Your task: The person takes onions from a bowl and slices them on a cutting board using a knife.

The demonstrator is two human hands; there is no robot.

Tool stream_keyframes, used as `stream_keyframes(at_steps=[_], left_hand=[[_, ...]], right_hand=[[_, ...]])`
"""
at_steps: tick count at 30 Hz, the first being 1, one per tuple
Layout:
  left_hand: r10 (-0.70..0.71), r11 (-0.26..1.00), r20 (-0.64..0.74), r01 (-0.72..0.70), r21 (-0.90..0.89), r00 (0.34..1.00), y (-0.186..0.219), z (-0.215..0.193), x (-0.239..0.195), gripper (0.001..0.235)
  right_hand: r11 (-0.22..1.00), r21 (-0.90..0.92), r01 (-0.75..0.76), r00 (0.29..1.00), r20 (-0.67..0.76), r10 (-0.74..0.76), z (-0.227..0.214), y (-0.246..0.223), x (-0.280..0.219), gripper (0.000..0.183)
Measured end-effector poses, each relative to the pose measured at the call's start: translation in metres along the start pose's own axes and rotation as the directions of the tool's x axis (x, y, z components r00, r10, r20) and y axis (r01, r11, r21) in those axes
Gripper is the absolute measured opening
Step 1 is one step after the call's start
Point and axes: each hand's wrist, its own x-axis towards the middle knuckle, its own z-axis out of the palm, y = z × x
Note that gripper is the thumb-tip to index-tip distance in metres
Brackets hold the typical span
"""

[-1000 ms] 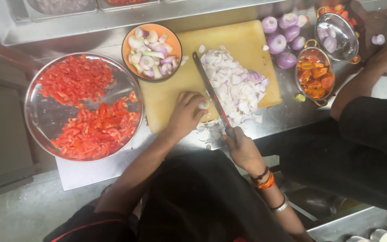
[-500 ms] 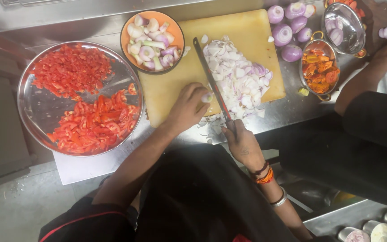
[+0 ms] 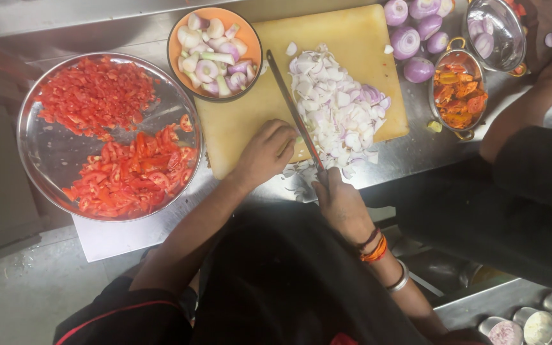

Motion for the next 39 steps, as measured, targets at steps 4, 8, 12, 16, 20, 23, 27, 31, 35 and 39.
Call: stream_keyframes(at_steps=[4,8,12,16,20,23,27,31,35,39], left_hand=[[0.007,1.0,-0.003,-0.007,0.012,1.0,-0.003,0.0,-0.001,0.018],[0.017,0.999,-0.014,-0.016,0.029,1.0,-0.002,0.003,-0.001,0.019],[0.025,0.998,-0.028,-0.023,0.062,0.999,-0.002,0.002,0.001,0.02],[0.019,0.999,-0.014,-0.018,0.03,1.0,0.005,0.003,0.001,0.024],[0.053,0.997,-0.027,-0.052,0.053,0.998,0.002,0.012,0.004,0.024],[0.083,0.988,-0.033,-0.078,0.132,0.996,-0.001,0.02,0.008,0.024],[-0.087,0.952,0.049,0.068,0.298,0.995,0.012,0.02,0.02,0.024],[-0.176,0.961,0.071,0.156,0.229,0.982,0.015,0.011,0.019,0.026],[-0.053,0.997,0.117,0.046,0.059,0.992,0.004,0.0,0.014,0.023],[0.003,0.993,0.29,-0.036,0.109,0.957,-0.008,0.005,0.023,0.02]], right_hand=[[1.0,-0.004,0.028,1.0,-0.009,-0.028,0.007,0.001,-0.001,0.028],[0.999,-0.042,-0.009,1.0,-0.009,0.009,0.023,0.005,0.005,0.027],[0.989,-0.111,-0.094,0.995,0.015,0.096,0.029,0.006,0.01,0.027],[0.974,-0.179,-0.142,0.989,0.008,0.145,0.055,0.026,0.011,0.025],[0.998,-0.039,-0.056,0.998,0.001,0.056,0.032,0.026,0.016,0.027],[0.947,0.259,-0.189,0.974,0.171,0.148,-0.015,-0.006,0.021,0.027],[0.888,0.28,-0.365,0.919,0.259,0.296,-0.021,0.007,0.018,0.028],[0.98,0.194,0.04,0.999,-0.027,-0.036,-0.005,0.031,0.003,0.027],[0.988,0.138,0.067,0.998,-0.026,-0.064,0.004,0.023,0.003,0.027],[0.996,-0.085,0.008,1.0,0.03,-0.005,-0.01,0.01,-0.006,0.03]])
